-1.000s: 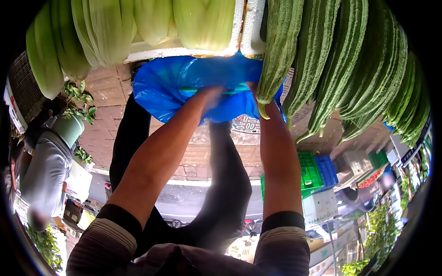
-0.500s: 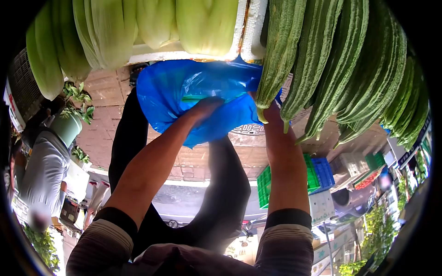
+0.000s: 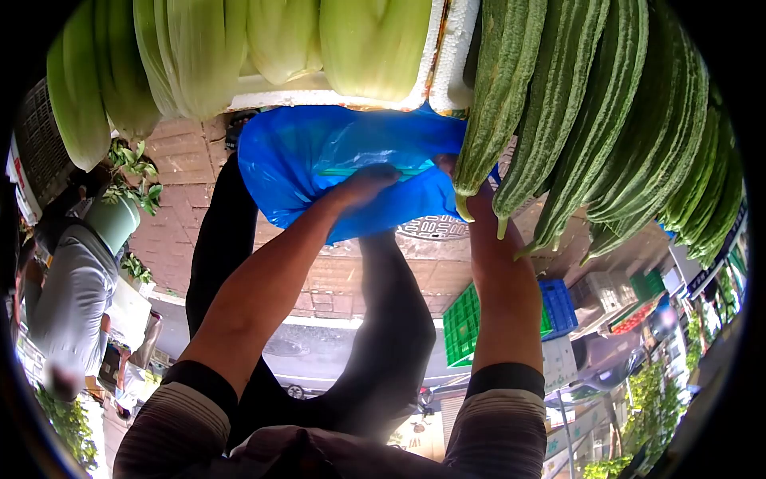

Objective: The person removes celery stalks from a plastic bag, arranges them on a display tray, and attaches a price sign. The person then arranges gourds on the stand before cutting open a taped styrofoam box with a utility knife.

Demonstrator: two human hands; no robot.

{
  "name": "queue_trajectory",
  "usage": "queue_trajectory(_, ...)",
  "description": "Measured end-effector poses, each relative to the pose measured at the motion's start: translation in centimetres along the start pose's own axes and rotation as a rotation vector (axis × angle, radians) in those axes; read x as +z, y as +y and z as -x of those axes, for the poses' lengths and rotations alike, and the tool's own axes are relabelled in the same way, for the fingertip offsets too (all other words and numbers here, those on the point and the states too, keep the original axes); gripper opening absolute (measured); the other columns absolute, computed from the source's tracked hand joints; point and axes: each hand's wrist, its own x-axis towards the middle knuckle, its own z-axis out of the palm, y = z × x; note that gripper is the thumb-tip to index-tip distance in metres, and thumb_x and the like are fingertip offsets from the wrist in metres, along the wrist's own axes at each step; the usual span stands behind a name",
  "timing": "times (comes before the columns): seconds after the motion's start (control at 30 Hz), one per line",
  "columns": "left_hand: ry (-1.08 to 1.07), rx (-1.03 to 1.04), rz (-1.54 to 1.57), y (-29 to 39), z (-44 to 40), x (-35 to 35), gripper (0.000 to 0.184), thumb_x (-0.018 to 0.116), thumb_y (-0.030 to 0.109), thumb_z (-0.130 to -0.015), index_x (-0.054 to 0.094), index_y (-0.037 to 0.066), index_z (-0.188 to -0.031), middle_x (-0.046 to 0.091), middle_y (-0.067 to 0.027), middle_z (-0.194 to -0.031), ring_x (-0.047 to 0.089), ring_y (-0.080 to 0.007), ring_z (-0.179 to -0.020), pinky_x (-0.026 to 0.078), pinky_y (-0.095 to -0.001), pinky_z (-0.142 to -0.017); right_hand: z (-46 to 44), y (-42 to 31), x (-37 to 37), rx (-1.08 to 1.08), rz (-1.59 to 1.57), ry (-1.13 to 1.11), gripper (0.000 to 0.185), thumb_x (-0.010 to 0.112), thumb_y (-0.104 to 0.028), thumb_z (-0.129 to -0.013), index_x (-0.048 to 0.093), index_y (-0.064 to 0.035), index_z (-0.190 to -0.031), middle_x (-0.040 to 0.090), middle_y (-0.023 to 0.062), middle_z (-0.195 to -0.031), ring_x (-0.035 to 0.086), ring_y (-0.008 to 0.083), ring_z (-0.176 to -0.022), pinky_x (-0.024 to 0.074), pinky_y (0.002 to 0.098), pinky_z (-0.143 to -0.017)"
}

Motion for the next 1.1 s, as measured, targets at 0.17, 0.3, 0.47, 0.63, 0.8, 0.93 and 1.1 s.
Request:
queue_trajectory(0.17,-0.129,0.032,-0.217,0.1,0.2,1.0,0.071,0.058,0.053,-0.095,0.048,0.001,-0.143,0.055,-0.0236,-0.14,0.053,-0.0357,-0.129,0.041,-0.0403,-0.108,1.6,-0.4,-1.2,-0.041,0.011,-0.051,0.041,0.068,-0.044,-0.089,0.065,-0.0088,-0.11,0.066,0.0175,-0.093,0.064,0.0382,-0.08,0.0531,0.0442,-0.075)
queue_trajectory(0.3,-0.287,0.059,-0.274,-0.6,1.5,1.9,0.069,0.055,0.053,-0.097,0.048,0.002,-0.143,0.054,-0.0228,-0.141,0.052,-0.035,-0.13,0.039,-0.041,-0.109,2.4,-1.9,-2.5,-0.115,0.014,-0.083,0.042,0.069,-0.046,-0.088,0.066,-0.009,-0.109,0.067,0.0182,-0.093,0.064,0.0394,-0.08,0.0533,0.0447,-0.074)
queue_trajectory(0.47,0.047,-0.182,0.928,1.3,4.6,2.5,0.04,0.064,0.037,-0.096,0.064,0.004,-0.119,0.068,-0.0115,-0.115,0.064,-0.0226,-0.101,0.051,-0.0349,-0.091,3.2,-8.0,-4.1,-0.406,0.123,-0.018,0.044,0.07,-0.048,-0.087,0.067,-0.0093,-0.108,0.067,0.0191,-0.092,0.064,0.0409,-0.079,0.0537,0.0453,-0.073)
queue_trajectory(0.63,0.47,0.472,0.472,-4.5,1.6,3.1,0.029,0.067,0.028,-0.094,0.064,0.009,-0.115,0.068,-0.0107,-0.114,0.064,-0.0238,-0.104,0.053,-0.0392,-0.093,5.1,-11.4,-4.2,-0.187,-0.054,-0.151,0.033,0.062,-0.036,-0.095,0.064,-0.0149,-0.12,0.067,0.0148,-0.112,0.064,0.036,-0.098,0.0516,0.0468,-0.086)
queue_trajectory(0.8,0.325,0.39,0.79,-2.5,3.9,1.1,0.027,0.06,0.021,-0.098,0.062,0.005,-0.119,0.067,-0.0129,-0.117,0.064,-0.0268,-0.106,0.054,-0.043,-0.093,2.5,-4.1,1.4,-0.09,0.063,-0.343,0.026,0.057,-0.022,-0.094,0.065,-0.0042,-0.112,0.066,0.0126,-0.119,0.059,0.0359,-0.113,0.0474,0.0452,-0.096)
queue_trajectory(0.93,0.464,-0.148,1.426,9.2,8.9,-2.8,0.031,0.043,0.018,-0.105,0.056,0.002,-0.128,0.062,-0.0175,-0.13,0.062,-0.0322,-0.114,0.051,-0.0516,-0.101,-1.6,-1.8,2.4,0.002,0.133,-0.215,0.03,0.058,-0.026,-0.093,0.065,-0.0037,-0.112,0.066,0.0138,-0.118,0.06,0.0363,-0.111,0.0479,0.0454,-0.095)
queue_trajectory(1.1,0.334,-0.153,1.681,10.5,8.6,-5.7,0.032,0.04,0.016,-0.106,0.055,0.003,-0.13,0.061,-0.0155,-0.132,0.06,-0.0331,-0.117,0.049,-0.0532,-0.103,-2.0,-1.3,1.8,0.017,0.096,-0.182,0.036,0.059,-0.031,-0.091,0.064,-0.0031,-0.113,0.067,0.0152,-0.116,0.061,0.0369,-0.108,0.0486,0.0456,-0.093)
